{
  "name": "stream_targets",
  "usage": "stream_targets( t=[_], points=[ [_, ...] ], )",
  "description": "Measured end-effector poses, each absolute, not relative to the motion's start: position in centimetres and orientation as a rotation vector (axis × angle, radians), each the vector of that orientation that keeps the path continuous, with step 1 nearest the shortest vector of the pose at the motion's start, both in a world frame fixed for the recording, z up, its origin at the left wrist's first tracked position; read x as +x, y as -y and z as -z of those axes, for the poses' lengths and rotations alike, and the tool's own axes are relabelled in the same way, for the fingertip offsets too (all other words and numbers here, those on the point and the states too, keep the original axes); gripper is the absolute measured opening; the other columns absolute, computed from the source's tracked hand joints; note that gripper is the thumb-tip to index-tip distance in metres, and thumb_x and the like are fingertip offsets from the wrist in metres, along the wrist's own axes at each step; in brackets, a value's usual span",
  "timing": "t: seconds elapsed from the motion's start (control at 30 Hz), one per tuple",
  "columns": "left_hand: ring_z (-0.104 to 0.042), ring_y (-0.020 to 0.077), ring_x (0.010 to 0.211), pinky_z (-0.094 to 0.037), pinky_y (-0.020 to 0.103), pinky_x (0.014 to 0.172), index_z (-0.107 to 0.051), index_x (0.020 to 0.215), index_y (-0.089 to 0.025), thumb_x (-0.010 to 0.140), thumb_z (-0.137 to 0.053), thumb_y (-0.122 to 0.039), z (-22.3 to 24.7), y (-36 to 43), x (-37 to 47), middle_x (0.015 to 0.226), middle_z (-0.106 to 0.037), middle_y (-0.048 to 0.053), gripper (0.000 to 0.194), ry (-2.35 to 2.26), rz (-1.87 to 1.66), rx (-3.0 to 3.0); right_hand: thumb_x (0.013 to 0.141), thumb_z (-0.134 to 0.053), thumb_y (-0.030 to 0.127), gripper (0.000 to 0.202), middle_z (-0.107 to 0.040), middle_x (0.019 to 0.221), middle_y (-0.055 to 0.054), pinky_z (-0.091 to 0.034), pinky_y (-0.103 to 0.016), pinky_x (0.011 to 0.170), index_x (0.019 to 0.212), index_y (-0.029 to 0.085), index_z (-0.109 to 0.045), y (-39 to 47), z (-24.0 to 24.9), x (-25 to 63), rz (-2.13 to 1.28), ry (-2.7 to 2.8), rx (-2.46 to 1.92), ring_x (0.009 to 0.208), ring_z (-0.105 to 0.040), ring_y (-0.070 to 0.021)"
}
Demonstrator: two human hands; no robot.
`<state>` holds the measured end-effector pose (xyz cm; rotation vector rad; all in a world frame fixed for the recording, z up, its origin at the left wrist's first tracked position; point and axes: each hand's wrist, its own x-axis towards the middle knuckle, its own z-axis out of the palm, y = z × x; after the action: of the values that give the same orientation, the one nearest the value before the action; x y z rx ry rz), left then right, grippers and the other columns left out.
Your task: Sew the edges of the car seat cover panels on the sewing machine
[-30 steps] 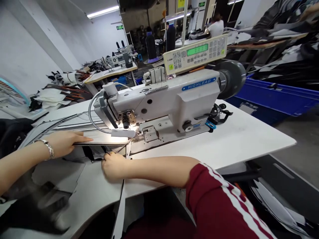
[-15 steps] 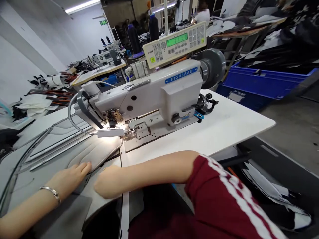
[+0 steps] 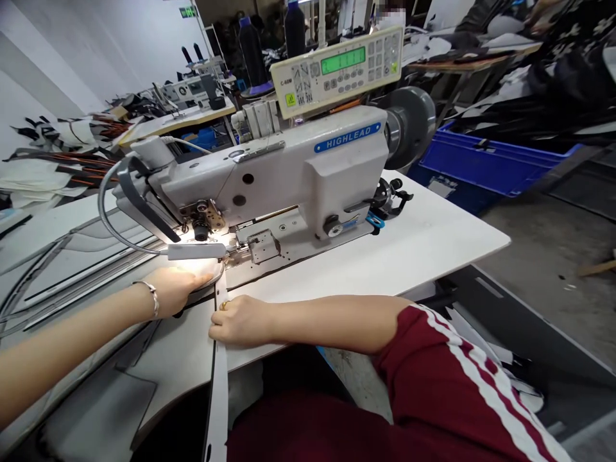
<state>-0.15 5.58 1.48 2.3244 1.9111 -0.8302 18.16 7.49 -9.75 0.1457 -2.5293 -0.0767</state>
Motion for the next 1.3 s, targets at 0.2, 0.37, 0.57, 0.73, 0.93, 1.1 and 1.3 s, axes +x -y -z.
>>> stream_targets(
  t=[0.2,0.37,0.57,0.73,0.93,1.1,1.3],
  points=[
    [-0.065,0.0301,0.095,-0.051,0.037,0.078,-0.060,0.132,-0.024,0.068,-0.044,0.000,-0.8,-6.2,-0.6,0.102,-0.071,0.012,0.070,-1.825,0.844,2.343,0.084,-0.047,0.007,0.018,-0.054,0.070,0.000,-0.026,-0.027,0.053,0.070,0.018,-0.045,-7.7,9.9,18.3,0.017,2.559,0.130,0.057,-0.043,-0.0128],
    [-0.066,0.0309,0.098,-0.051,0.039,0.082,-0.059,0.132,-0.025,0.069,-0.045,-0.004,0.4,-6.5,-0.9,0.104,-0.071,0.012,0.068,-1.851,0.773,2.329,0.086,-0.048,0.008,0.017,-0.057,0.075,-0.002,-0.027,-0.028,0.053,0.072,0.018,-0.050,-7.7,9.0,18.2,-0.064,2.690,0.068,0.060,-0.049,-0.0134],
    [-0.067,0.0334,0.087,-0.049,0.038,0.068,-0.059,0.131,-0.021,0.068,-0.046,-0.006,1.6,-6.9,-0.7,0.093,-0.071,0.014,0.065,-1.946,0.823,2.285,0.083,-0.046,0.003,0.021,-0.062,0.079,-0.004,-0.035,-0.029,0.055,0.071,0.016,-0.057,-7.6,7.8,18.5,-0.113,2.800,-0.001,0.067,-0.057,-0.0164],
    [-0.067,0.0350,0.085,-0.048,0.037,0.063,-0.054,0.137,-0.019,0.065,-0.050,-0.006,1.3,-7.0,1.0,0.089,-0.071,0.015,0.074,-2.050,0.863,2.151,0.082,-0.043,0.001,0.024,-0.063,0.080,-0.007,-0.044,-0.031,0.062,0.075,0.014,-0.062,-7.6,7.8,18.6,-0.124,2.818,0.000,0.071,-0.060,-0.0190],
    [-0.066,0.0353,0.089,-0.049,0.037,0.066,-0.043,0.145,-0.012,0.072,-0.044,-0.005,0.8,-6.7,3.6,0.094,-0.071,0.017,0.073,-2.157,0.943,1.955,0.081,-0.044,0.002,0.026,-0.065,0.080,-0.009,-0.047,-0.034,0.064,0.076,0.013,-0.066,-7.4,8.3,18.4,-0.201,2.805,-0.011,0.073,-0.061,-0.0226],
    [-0.068,0.0354,0.088,-0.050,0.041,0.068,-0.043,0.143,-0.008,0.081,-0.036,-0.007,1.6,-6.6,4.3,0.103,-0.070,0.020,0.063,-2.206,0.888,1.916,0.082,-0.043,0.002,0.028,-0.067,0.080,-0.013,-0.047,-0.035,0.065,0.076,0.011,-0.069,-7.2,8.0,18.4,-0.200,2.788,-0.004,0.072,-0.061,-0.0234],
    [-0.069,0.0320,0.086,-0.046,0.035,0.063,-0.057,0.124,-0.006,0.084,-0.036,-0.006,1.7,-6.9,4.9,0.092,-0.071,0.018,0.045,-2.248,0.728,2.016,0.084,-0.044,0.004,0.027,-0.067,0.086,-0.017,-0.047,-0.039,0.071,0.082,0.007,-0.071,-7.1,8.4,18.4,-0.138,2.750,-0.031,0.079,-0.062,-0.0265]
  ],
)
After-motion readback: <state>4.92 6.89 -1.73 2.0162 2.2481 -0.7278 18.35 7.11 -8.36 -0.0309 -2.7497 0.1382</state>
